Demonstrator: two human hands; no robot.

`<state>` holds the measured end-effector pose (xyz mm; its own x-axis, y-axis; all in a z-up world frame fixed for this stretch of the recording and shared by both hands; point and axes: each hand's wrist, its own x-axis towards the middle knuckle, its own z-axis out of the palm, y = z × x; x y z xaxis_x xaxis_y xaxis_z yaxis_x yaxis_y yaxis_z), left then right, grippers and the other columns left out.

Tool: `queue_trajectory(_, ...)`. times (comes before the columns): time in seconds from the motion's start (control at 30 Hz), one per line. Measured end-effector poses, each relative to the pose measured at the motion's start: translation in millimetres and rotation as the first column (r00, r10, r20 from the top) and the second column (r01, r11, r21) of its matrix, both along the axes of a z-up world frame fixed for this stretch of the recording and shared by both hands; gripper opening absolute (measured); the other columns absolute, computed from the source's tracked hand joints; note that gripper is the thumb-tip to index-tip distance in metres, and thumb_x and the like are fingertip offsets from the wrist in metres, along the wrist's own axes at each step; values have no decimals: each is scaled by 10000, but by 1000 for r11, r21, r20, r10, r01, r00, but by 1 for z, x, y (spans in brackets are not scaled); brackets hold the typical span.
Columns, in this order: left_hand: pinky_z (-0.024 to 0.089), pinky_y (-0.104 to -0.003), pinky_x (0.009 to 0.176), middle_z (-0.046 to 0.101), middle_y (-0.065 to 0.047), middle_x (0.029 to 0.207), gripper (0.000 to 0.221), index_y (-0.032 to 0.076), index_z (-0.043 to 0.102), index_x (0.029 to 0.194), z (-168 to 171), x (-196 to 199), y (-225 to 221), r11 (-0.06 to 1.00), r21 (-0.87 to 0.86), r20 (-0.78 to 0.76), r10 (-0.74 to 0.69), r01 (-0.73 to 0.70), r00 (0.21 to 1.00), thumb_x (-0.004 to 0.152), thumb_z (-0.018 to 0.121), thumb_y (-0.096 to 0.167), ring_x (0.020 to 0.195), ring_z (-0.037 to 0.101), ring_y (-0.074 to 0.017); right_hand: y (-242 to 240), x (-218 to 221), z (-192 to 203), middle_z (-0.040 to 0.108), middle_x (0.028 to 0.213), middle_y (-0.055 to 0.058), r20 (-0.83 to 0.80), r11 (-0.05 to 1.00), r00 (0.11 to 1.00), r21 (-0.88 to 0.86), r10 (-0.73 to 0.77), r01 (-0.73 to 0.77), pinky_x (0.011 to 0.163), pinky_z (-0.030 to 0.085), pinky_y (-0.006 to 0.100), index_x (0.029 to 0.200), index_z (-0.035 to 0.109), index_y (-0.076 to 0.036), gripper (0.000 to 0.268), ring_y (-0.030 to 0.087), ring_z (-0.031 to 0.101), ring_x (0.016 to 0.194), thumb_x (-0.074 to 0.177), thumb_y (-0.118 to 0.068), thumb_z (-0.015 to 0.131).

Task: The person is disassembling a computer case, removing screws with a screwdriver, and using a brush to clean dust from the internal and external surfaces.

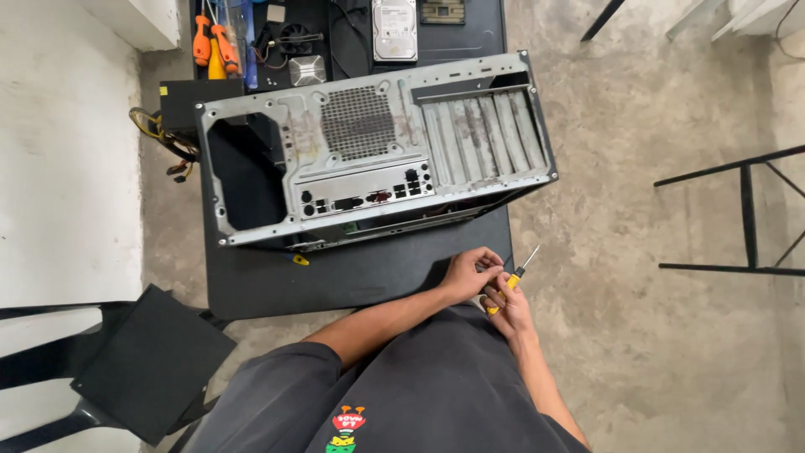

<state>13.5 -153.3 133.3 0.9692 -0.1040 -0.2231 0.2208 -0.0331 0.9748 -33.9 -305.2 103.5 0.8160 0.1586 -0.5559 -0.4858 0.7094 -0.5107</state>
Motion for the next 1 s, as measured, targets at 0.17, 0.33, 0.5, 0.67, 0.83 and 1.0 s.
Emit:
queue_trajectory(0.17,600,-422,886,792,-49,970,190,210,785,1024,7,36,-42,973,41,-26,-228,229,973,969,693,366,1050,730,-312,-19,37,32,436,628,-49,132,989,987,-127,93,-76,424,300,203,909,597,-138,135,8,295,382,987,-39,645)
queue_trajectory(0.33,568,-382,875,736,-48,820,234,200,720,915,73,60,-49,984,97,278,-174,153,945,1061,561,290,939,738,-293,-63,66,3,350,511,32,223,934,930,-277,291,-226,381,272,265,858,566,-97,208,95,215,345,894,56,702)
queue_trajectory(0.5,546,-317,869,634,66,707,367,254,624,814,121,72,-47,994,92,523,-92,51,848,1132,441,279,791,707,-213,-126,106,-45,602,658,23,302,901,872,-327,386,-286,434,468,259,878,625,-139,261,90,501,431,839,77,766)
queue_trajectory(0.67,578,-421,803,603,-17,688,205,132,646,995,203,95,-42,993,-68,558,118,-97,821,1098,540,275,727,682,-300,-164,193,-10,686,1035,105,376,537,440,-776,815,-332,827,458,431,1060,737,-86,368,227,590,910,733,-124,902)
queue_trajectory(0.83,482,-269,589,514,46,650,264,142,645,1090,314,135,15,882,-435,339,347,-182,874,1132,453,317,564,545,-99,-71,266,193,759,997,138,320,352,154,-890,935,-289,862,536,448,970,790,-37,304,255,712,938,730,-176,914)
queue_trajectory(1.0,414,-172,450,538,4,808,326,82,486,1419,333,166,67,769,-607,303,458,-201,836,1135,452,238,527,406,-1,-57,332,247,743,733,139,354,399,200,-876,914,-270,685,596,355,754,757,-3,106,207,734,706,772,-46,852)
